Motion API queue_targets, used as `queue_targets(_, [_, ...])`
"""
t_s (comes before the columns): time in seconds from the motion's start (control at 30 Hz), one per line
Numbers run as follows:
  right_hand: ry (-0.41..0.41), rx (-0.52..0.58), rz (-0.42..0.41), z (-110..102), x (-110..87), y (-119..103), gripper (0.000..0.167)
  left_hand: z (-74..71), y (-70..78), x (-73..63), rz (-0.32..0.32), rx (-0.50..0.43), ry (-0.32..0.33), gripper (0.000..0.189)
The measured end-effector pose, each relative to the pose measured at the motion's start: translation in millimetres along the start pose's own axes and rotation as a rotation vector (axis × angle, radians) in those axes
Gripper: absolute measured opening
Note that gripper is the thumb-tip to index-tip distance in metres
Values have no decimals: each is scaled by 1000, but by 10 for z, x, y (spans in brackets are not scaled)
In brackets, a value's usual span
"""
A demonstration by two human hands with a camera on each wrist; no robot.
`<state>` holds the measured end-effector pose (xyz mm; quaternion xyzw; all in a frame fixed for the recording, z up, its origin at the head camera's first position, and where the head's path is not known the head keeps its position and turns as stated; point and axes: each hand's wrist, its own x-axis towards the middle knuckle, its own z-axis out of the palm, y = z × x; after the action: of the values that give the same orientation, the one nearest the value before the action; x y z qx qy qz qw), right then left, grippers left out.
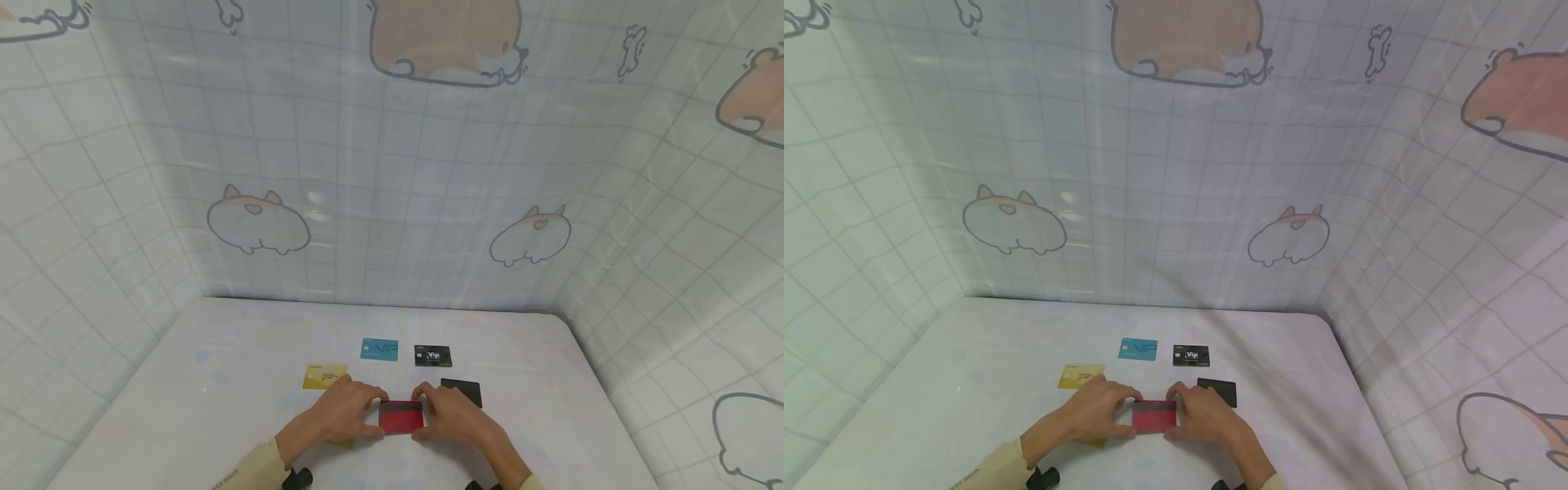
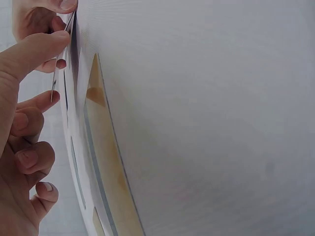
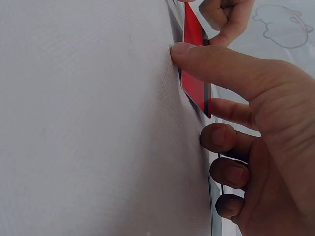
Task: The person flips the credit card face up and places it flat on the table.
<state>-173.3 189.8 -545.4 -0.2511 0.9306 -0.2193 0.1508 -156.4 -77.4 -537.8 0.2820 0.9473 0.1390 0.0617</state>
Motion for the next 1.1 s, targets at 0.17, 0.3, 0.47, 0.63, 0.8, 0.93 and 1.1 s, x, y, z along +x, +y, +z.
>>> queue_targets(0.17, [-9,7,9,7,10,-12,56,-15,1,-12,5,-4,3,57])
queue_targets(0.3, [-6,-15,12,2,5,-39,54,-3,-12,-25,-4,-8,-6,57])
queue_targets(0.47, [65,-117,-45,-12,4,-49,50,-13,-26,-37,-12,-7,11,58])
queue_targets(0.63, [122,-122,-90,-43,-3,-51,51,-33,-37,-49,-14,-8,28,57])
queue_targets(0.8, [152,-61,-91,-48,-11,-64,54,-60,-32,-53,-7,-5,31,55])
queue_targets(0.93, [180,-32,-88,-47,-21,-90,54,-54,-38,-39,-5,17,39,54])
queue_targets(1.1, [222,-30,-103,-61,-42,-129,50,-46,-39,-26,-11,38,46,55])
